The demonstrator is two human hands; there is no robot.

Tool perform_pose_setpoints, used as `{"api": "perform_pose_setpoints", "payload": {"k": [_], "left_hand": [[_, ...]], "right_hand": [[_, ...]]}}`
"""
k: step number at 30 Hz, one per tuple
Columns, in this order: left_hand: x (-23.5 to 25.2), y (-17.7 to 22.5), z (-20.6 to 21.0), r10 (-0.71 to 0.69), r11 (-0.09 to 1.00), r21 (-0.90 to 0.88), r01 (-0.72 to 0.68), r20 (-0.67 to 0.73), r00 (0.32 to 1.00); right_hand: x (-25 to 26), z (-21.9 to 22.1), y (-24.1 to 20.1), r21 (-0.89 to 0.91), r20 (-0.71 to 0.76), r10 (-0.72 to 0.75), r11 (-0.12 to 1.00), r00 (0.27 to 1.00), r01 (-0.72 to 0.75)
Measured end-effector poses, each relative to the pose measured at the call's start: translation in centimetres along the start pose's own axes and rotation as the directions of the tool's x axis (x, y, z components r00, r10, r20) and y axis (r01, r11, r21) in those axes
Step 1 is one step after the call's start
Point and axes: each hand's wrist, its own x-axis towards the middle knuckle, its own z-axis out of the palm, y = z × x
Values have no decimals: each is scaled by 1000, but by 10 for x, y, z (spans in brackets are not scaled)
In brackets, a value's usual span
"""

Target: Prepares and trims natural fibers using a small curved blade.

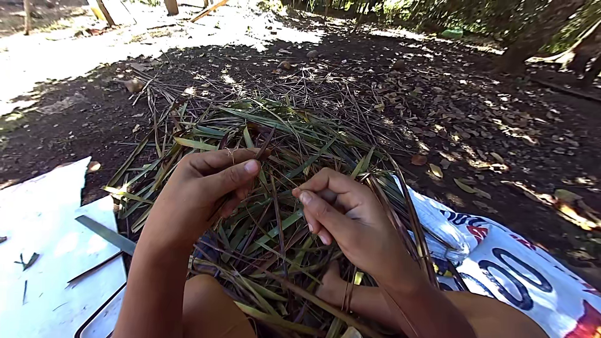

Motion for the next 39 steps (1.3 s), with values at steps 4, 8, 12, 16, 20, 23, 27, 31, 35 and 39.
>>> {"api": "perform_pose_setpoints", "payload": {"k": [4, 8, 12, 16, 20, 23, 27, 31, 35, 39], "left_hand": [[2, 2, -12, 50, 999, 15, -48, -143, 988], [0, 4, -26, 104, 994, 14, -105, -291, 951], [-8, -5, -11, 213, 976, -6, -215, -122, 969], [-5, -15, -8, 273, 962, -8, -275, 125, 954], [0, -19, -1, 305, 949, 5, -316, 248, 919], [3, -21, 3, 365, 926, -28, -376, 312, 877], [5, -20, 4, 394, 915, -58, -399, 332, 857], [6, -21, 3, 407, 910, -67, -408, 331, 852], [6, -20, 2, 400, 914, -68, -400, 320, 859], [5, -19, 3, 384, 919, -34, -392, 290, 876]], "right_hand": [[-2, -3, -2, 0, -18, -22, 1000, 1000, 22], [-2, -7, -3, 57, -6, 3, 998, 1000, -3], [4, -7, 1, 179, 35, 41, 983, 999, -47], [8, -9, 1, 308, 145, 89, 942, 985, -130], [10, -11, 0, 431, 248, 123, 874, 961, -223], [12, -14, 0, 510, 342, 142, 802, 929, -311], [15, -17, 4, 599, 486, 119, 676, 866, -430], [18, -19, 6, 632, 592, 76, 573, 802, -521], [20, -18, 7, 602, 598, 82, 610, 797, -515], [21, -13, 2, 555, 456, 126, 733, 881, -392]]}}
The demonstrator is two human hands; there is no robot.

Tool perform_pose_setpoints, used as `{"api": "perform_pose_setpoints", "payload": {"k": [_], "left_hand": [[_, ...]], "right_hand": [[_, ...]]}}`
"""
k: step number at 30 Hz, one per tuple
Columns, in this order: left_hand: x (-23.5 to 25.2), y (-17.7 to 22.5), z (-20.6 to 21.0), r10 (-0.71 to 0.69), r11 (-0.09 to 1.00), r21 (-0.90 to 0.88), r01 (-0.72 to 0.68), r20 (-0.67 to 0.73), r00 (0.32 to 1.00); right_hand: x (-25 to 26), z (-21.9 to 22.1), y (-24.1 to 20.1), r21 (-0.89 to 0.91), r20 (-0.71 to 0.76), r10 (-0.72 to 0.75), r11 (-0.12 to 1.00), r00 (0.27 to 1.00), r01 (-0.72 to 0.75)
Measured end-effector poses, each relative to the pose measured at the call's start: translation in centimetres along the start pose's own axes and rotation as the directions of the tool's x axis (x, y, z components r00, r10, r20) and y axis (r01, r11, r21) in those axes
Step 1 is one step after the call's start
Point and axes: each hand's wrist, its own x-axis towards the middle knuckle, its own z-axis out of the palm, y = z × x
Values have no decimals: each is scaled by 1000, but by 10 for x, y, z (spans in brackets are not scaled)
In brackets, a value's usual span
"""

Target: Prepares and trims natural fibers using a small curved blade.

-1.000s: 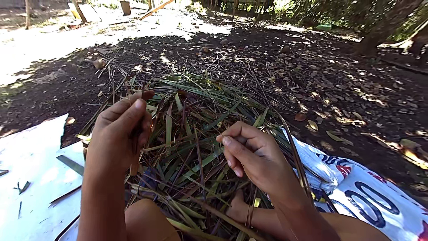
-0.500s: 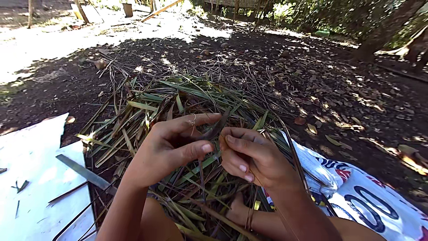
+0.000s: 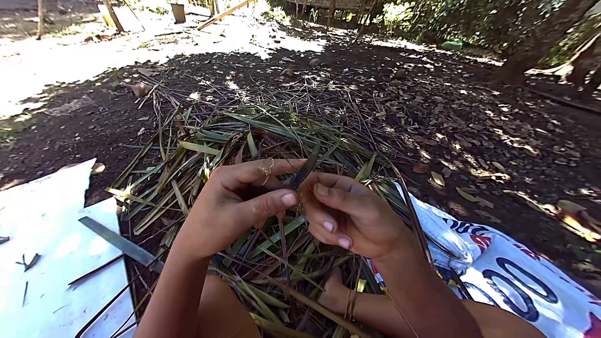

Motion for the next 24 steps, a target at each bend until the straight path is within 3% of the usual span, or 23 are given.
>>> {"api": "perform_pose_setpoints", "payload": {"k": [5, 12, 19, 24], "left_hand": [[0, 1, 1, 3, 999, 54, -3, -11, 1000], [-2, 2, 4, -41, 995, 87, 46, -51, 998], [-4, 10, 21, -139, 980, 125, 153, -112, 984], [-3, 11, 30, -150, 973, 150, 174, -160, 976]], "right_hand": [[4, 9, 1, -267, -161, -209, 950, 965, 161], [3, 11, 8, -485, -206, -379, 840, 902, 242], [-2, 17, 12, -756, -233, -552, 621, 801, 208], [-2, 18, 14, -831, -193, -613, 518, 766, 205]]}}
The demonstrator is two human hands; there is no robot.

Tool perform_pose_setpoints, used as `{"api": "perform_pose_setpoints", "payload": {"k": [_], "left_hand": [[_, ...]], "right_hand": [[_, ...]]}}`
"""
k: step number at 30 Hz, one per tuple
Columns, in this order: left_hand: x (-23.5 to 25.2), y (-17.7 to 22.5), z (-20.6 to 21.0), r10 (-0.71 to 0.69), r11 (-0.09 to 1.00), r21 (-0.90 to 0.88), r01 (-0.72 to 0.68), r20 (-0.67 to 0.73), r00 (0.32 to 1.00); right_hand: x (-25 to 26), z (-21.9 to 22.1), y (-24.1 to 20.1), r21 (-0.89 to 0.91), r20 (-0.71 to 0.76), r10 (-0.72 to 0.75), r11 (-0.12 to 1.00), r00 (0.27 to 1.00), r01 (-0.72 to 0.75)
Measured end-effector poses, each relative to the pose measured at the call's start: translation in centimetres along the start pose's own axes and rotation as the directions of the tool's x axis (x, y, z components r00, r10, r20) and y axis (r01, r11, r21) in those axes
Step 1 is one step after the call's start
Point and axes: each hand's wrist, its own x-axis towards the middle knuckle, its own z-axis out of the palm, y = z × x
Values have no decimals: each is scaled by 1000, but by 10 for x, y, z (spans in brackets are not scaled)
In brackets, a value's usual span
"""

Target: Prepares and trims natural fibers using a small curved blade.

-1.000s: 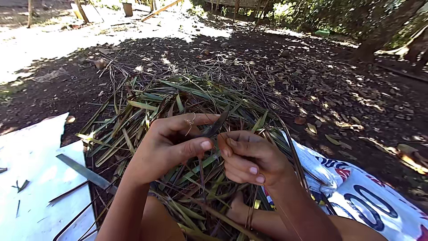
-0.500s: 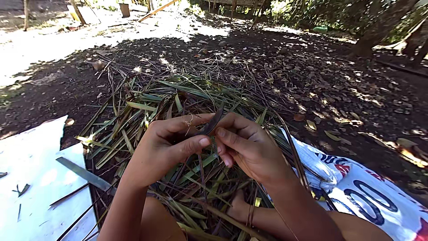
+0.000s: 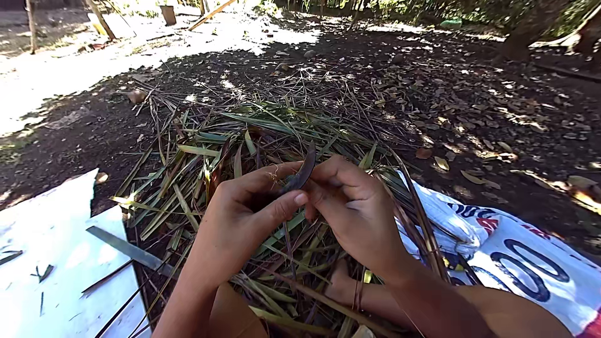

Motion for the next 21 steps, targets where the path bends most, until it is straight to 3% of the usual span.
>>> {"api": "perform_pose_setpoints", "payload": {"k": [7, 21], "left_hand": [[0, 0, 1, -64, 995, -81, 60, -46, 997], [-1, 4, -20, -9, 997, -79, 2, -78, 997]], "right_hand": [[-3, 3, 1, -57, -29, -39, 998, 999, 37], [-5, -4, -6, 89, 94, 46, 994, 994, -55]]}}
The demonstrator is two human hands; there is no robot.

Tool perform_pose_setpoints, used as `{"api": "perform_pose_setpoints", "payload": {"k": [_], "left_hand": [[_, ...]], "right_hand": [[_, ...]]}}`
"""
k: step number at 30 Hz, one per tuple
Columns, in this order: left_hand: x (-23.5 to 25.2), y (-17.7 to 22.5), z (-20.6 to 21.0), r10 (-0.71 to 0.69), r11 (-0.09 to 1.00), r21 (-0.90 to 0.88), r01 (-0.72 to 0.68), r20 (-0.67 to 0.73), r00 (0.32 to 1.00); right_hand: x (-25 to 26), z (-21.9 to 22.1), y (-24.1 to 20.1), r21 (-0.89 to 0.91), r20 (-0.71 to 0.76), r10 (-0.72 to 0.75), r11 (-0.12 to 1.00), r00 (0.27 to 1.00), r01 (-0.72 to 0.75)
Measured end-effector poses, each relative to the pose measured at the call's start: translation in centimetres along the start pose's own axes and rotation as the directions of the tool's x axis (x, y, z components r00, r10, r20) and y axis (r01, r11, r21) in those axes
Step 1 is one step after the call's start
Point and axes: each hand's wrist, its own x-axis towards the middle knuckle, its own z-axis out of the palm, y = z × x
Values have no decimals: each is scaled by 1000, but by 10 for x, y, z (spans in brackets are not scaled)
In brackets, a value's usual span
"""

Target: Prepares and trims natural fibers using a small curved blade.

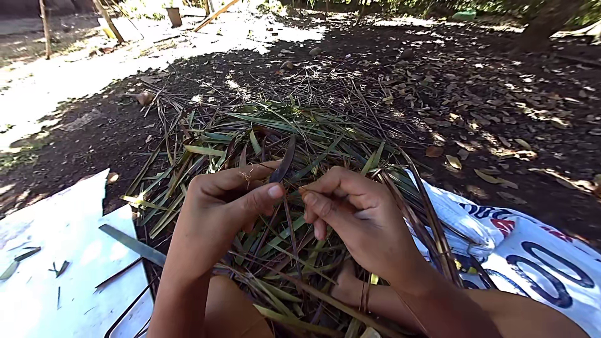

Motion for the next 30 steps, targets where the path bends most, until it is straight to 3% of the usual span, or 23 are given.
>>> {"api": "perform_pose_setpoints", "payload": {"k": [10, 13, 16, 18, 21, 25, 28, 30], "left_hand": [[1, 2, -8, 23, 999, 38, -21, -42, 999], [0, 8, -26, 36, 999, 21, -32, -225, 974], [1, 11, -54, 55, 998, 46, -37, -508, 860], [1, 6, -46, 44, 996, 85, 3, -547, 836], [-1, -1, -24, 48, 996, 85, -12, -433, 900], [-5, -6, -10, -24, 996, 87, 35, -124, 992], [-3, -11, 3, -42, 998, 54, 36, 100, 994], [-2, -14, 11, -27, 999, 45, 23, 113, 993]], "right_hand": [[2, -6, -3, 76, 56, 50, 996, 997, -54], [-1, -12, -1, 86, 25, 55, 995, 998, -57], [-5, -19, 4, 104, -13, 85, 991, 996, -83], [-4, -16, 6, 106, -25, 112, 988, 993, -108], [-2, -12, 8, 98, -32, 123, 988, 992, -119], [1, -12, 9, 89, -39, 124, 989, 991, -120], [2, -11, 8, 68, -31, 113, 992, 993, -111], [2, -10, 8, 53, -22, 92, 994, 996, -90]]}}
